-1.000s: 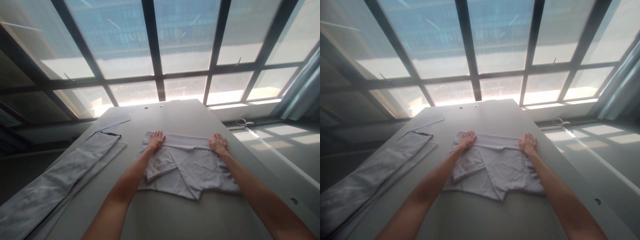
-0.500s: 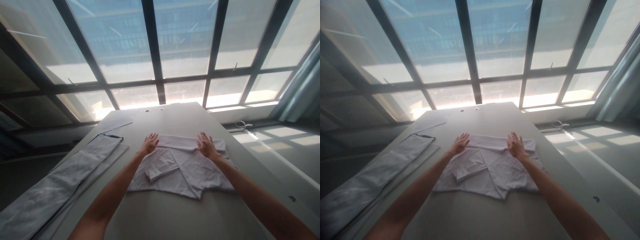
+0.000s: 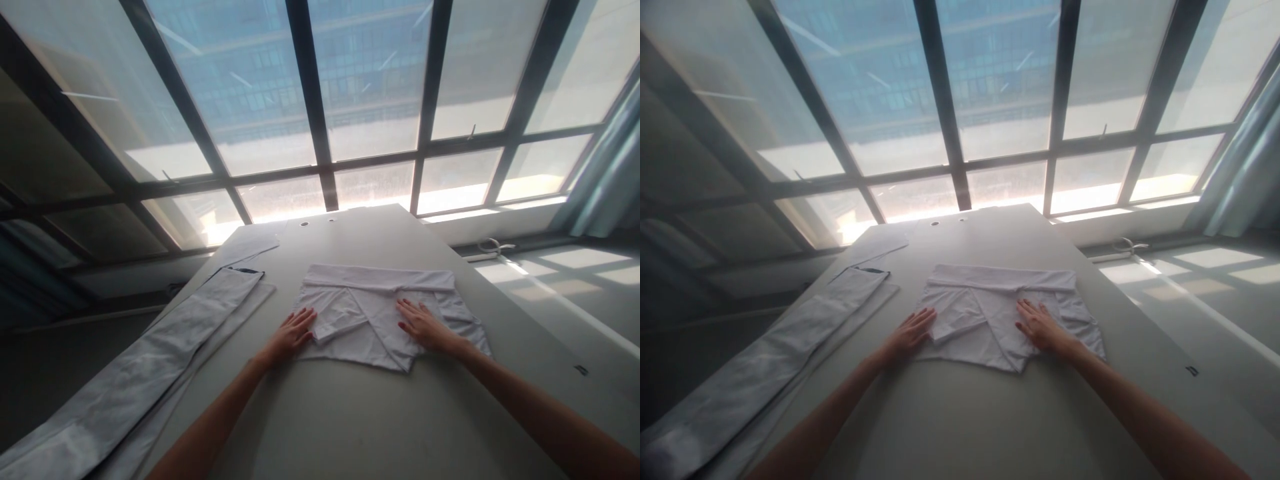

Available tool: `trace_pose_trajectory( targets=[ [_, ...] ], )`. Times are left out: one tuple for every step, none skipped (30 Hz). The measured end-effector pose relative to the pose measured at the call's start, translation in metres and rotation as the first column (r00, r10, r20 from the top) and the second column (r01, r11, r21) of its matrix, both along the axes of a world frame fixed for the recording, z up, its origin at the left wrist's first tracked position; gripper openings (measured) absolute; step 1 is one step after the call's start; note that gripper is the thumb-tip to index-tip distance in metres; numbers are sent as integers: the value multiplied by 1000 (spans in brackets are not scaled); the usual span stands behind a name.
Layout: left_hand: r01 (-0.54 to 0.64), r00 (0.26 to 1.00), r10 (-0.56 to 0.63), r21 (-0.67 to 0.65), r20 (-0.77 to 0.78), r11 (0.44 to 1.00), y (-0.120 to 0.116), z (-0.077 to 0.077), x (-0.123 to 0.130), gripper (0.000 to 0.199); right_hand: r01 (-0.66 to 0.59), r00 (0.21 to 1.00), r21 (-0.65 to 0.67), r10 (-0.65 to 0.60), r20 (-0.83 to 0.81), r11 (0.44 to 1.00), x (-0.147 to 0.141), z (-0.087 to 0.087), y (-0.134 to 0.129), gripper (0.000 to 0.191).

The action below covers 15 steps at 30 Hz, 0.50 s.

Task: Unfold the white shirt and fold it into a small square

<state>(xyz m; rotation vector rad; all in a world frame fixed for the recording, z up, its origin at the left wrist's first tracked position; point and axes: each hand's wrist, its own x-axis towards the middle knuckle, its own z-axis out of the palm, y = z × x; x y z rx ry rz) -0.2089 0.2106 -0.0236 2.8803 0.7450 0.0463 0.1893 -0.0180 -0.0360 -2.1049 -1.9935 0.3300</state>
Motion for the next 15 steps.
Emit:
trace_pose_trajectory(
  targets=[
    [16, 1000, -16, 1, -6, 1000, -4, 0, -13, 64, -13, 1000, 19, 13, -9, 1000, 6, -1, -16, 64],
    [30, 999, -31, -3, -11, 1000, -8, 0, -26, 66, -17, 1000, 49, 18, -8, 999, 13, -4, -33, 63],
    [42, 999, -42, -12, -15, 999, -12, 1, -38, 68, -27, 1000, 88, 26, 4, 996, 22, -7, -50, 62],
    [49, 999, -49, -27, -17, 998, -16, 3, -49, 70, -33, 999, 134, 30, 24, 991, 30, -11, -68, 61],
    [50, 999, -51, -48, -15, 998, -19, 5, -59, 71, -34, 998, 176, 25, 49, 984, 39, -15, -85, 62],
    [49, 999, -50, -73, -9, 996, -22, 8, -66, 71, -32, 997, 214, 16, 72, 976, 47, -20, -100, 62],
    [45, 999, -45, -95, 6, 994, -24, 11, -72, 68, -34, 996, 242, 13, 89, 970, 55, -25, -114, 62],
    [43, 999, -40, -114, 29, 993, -25, 15, -76, 63, -40, 995, 257, 15, 101, 965, 61, -29, -125, 62],
    [46, 998, -40, -127, 55, 991, -26, 18, -78, 57, -46, 994, 268, 18, 107, 962, 66, -33, -134, 61],
    [56, 996, -46, -131, 80, 990, -27, 22, -79, 51, -50, 994, 274, 21, 107, 960, 70, -36, -141, 59],
    [71, 993, -58, -128, 102, 989, -28, 26, -79, 46, -49, 994, 281, 20, 103, 958, 72, -39, -146, 55],
    [89, 990, -75, -118, 116, 989, -30, 30, -78, 41, -42, 995, 290, 15, 96, 956, 74, -39, -149, 52],
    [108, 988, -95, -103, 123, 989, -31, 33, -77, 39, -33, 996, 299, 6, 88, 954, 74, -39, -151, 48],
    [125, 986, -114, -87, 123, 988, -32, 36, -76, 38, -22, 997, 309, -4, 81, 951, 74, -38, -152, 47],
    [137, 985, -127, -72, 120, 988, -33, 38, -75, 40, -11, 997, 319, -14, 76, 948, 74, -36, -153, 48]
  ],
)
